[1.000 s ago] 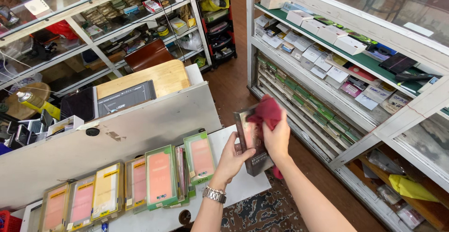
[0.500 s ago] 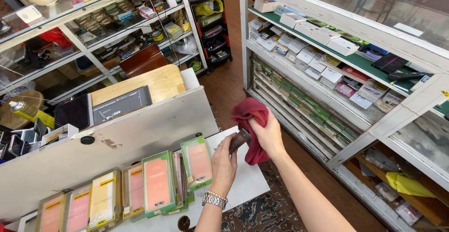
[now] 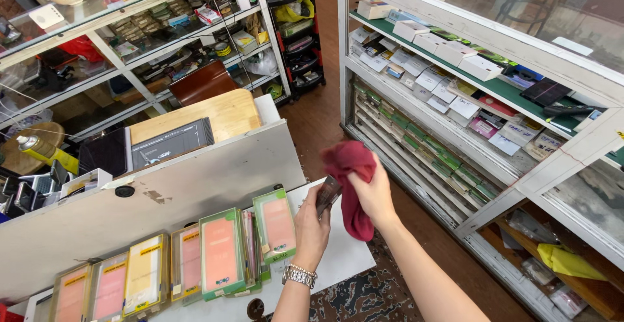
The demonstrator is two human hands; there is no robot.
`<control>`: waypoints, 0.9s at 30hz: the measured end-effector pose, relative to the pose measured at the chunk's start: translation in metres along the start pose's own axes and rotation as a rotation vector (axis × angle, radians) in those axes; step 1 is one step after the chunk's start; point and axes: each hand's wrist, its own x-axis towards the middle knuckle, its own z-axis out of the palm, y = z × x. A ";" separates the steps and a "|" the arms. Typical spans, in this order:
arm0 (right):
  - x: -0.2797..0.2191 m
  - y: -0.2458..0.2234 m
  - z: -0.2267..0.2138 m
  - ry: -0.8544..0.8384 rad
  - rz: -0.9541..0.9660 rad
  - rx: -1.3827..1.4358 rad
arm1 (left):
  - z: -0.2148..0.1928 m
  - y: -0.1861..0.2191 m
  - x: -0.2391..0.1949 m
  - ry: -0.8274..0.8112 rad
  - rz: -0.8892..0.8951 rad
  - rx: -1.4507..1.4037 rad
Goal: The person wipes the surfaces of several small rectangular boxes with a maroon cloth. They pick up each box, wipe it, and place it back on the counter or into a display cabinet. The task is performed one at a time in a repetitive manner.
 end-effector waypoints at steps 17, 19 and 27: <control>0.025 0.019 -0.014 0.240 0.232 0.193 | -0.004 -0.009 -0.003 -0.232 -0.143 -0.251; 0.024 0.030 -0.016 0.231 0.394 0.311 | -0.004 -0.013 0.001 -0.296 -0.212 -0.475; -0.052 0.078 -0.032 0.015 0.401 -0.125 | -0.011 -0.036 0.018 -0.179 -0.448 -0.978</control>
